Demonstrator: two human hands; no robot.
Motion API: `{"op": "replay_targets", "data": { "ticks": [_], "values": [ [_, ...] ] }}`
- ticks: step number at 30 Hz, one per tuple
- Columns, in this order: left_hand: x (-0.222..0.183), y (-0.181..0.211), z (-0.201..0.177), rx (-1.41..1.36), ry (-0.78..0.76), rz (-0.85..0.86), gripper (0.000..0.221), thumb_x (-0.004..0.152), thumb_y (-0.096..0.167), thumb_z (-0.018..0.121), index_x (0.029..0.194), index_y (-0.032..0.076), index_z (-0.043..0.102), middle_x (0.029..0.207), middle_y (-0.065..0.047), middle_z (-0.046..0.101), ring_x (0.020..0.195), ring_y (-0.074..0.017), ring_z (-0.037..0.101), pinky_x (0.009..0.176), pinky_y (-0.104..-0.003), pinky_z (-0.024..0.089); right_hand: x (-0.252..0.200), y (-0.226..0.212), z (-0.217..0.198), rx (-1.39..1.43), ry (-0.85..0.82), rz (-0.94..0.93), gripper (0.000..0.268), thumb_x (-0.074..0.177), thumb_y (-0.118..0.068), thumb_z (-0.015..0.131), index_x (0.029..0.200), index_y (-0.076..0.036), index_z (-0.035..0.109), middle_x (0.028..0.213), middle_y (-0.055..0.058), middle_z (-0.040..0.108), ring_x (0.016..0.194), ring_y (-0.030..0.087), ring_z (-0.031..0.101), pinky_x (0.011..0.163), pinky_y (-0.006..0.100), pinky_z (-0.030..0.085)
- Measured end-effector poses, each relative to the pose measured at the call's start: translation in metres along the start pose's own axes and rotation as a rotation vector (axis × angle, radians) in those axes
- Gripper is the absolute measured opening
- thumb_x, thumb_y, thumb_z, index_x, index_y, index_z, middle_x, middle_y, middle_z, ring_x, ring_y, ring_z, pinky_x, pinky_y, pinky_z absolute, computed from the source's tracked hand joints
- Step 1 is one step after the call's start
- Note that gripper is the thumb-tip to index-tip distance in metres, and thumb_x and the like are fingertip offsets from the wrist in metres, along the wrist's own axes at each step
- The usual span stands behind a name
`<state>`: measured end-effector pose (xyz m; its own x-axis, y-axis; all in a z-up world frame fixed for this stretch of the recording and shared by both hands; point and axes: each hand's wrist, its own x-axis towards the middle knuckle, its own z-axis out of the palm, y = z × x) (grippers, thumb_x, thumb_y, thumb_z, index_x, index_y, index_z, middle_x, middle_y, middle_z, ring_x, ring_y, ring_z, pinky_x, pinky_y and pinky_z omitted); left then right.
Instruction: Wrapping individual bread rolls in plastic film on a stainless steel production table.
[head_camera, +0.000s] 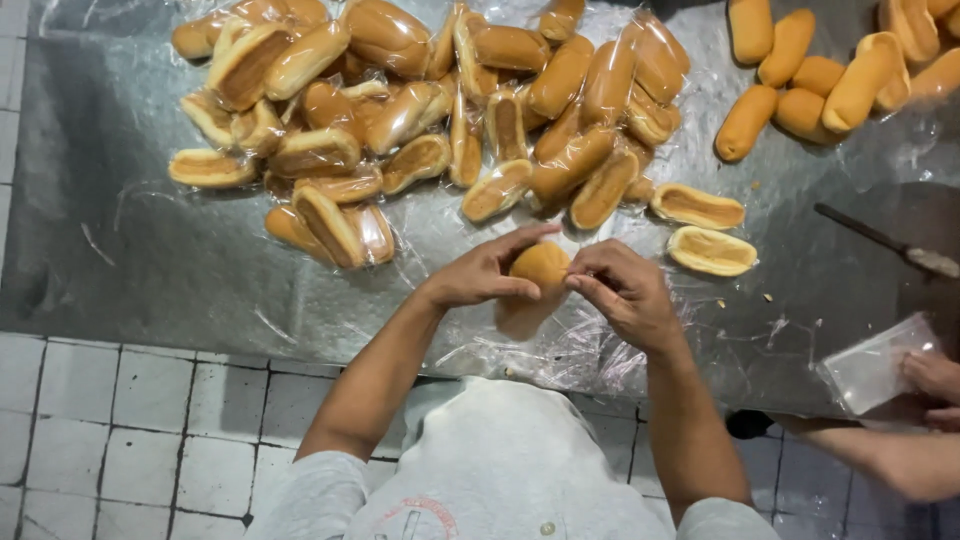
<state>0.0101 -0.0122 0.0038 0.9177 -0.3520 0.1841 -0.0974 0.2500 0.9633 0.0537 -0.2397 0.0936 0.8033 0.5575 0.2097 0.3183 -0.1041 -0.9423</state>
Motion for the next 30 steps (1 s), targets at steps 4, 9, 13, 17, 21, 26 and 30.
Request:
{"op": "replay_targets", "data": {
  "ticks": [4, 9, 13, 17, 21, 26, 30],
  "values": [
    [0.007, 0.022, 0.007, -0.033, 0.093, 0.143, 0.015, 0.092, 0.003, 0.077, 0.106, 0.003, 0.076, 0.132, -0.020, 0.066, 0.126, -0.0299, 0.061, 0.111, -0.046, 0.044, -0.012, 0.014, -0.001, 0.059, 0.011, 0.014, 0.008, 0.087, -0.002, 0.078, 0.095, -0.002, 0.077, 0.089, 0.011, 0.069, 0.064, 0.013, 0.055, 0.058, 0.028, 0.047],
    [0.005, 0.023, -0.005, 0.090, 0.059, 0.167, 0.009, 0.088, 0.011, 0.080, 0.096, 0.007, 0.079, 0.099, -0.011, 0.076, 0.108, -0.0326, 0.069, 0.101, -0.048, 0.049, -0.017, 0.027, -0.015, -0.080, -0.003, -0.117, 0.007, 0.090, -0.003, 0.077, 0.096, -0.003, 0.079, 0.085, 0.011, 0.070, 0.068, 0.023, 0.066, 0.064, 0.032, 0.052],
    [0.013, 0.012, -0.002, 0.831, 0.268, 0.425, 0.015, 0.086, 0.027, 0.084, 0.101, 0.027, 0.080, 0.087, 0.009, 0.074, 0.086, -0.0166, 0.067, 0.082, -0.033, 0.052, -0.012, 0.021, -0.016, -0.260, 0.105, -0.203, 0.007, 0.090, -0.006, 0.080, 0.096, -0.004, 0.079, 0.090, 0.011, 0.071, 0.073, 0.024, 0.068, 0.068, 0.032, 0.054],
    [0.007, 0.000, -0.003, 0.967, 0.236, 0.333, 0.020, 0.088, 0.014, 0.079, 0.107, 0.010, 0.075, 0.092, -0.010, 0.074, 0.088, -0.0292, 0.070, 0.082, -0.042, 0.057, -0.007, 0.019, -0.003, -0.450, 0.041, -0.129, 0.012, 0.096, -0.011, 0.076, 0.100, 0.000, 0.072, 0.084, 0.020, 0.067, 0.076, 0.040, 0.067, 0.071, 0.047, 0.054],
    [0.019, 0.038, -0.002, 0.814, 0.292, 0.417, 0.011, 0.093, 0.013, 0.076, 0.104, 0.010, 0.077, 0.089, -0.009, 0.077, 0.081, -0.0309, 0.074, 0.073, -0.041, 0.060, 0.001, 0.013, -0.008, -0.447, 0.160, -0.223, 0.008, 0.092, -0.009, 0.078, 0.099, -0.006, 0.076, 0.083, 0.013, 0.071, 0.074, 0.037, 0.069, 0.068, 0.044, 0.056],
    [0.022, 0.001, -0.017, 0.931, 0.355, 0.475, 0.011, 0.090, 0.015, 0.079, 0.100, 0.012, 0.076, 0.088, -0.006, 0.076, 0.080, -0.0284, 0.073, 0.073, -0.040, 0.060, 0.008, 0.034, 0.010, -0.609, 0.275, -0.319, 0.008, 0.096, -0.013, 0.078, 0.096, -0.006, 0.075, 0.079, 0.010, 0.068, 0.066, 0.030, 0.066, 0.062, 0.039, 0.055],
    [0.003, -0.001, -0.007, 0.708, 0.345, 0.246, 0.012, 0.095, 0.022, 0.074, 0.105, 0.017, 0.077, 0.091, -0.002, 0.078, 0.086, -0.0239, 0.075, 0.077, -0.036, 0.060, -0.009, 0.030, 0.010, -0.383, 0.162, -0.085, 0.006, 0.096, -0.014, 0.074, 0.099, -0.009, 0.076, 0.077, 0.010, 0.067, 0.063, 0.030, 0.066, 0.058, 0.040, 0.052]
  ]
}}
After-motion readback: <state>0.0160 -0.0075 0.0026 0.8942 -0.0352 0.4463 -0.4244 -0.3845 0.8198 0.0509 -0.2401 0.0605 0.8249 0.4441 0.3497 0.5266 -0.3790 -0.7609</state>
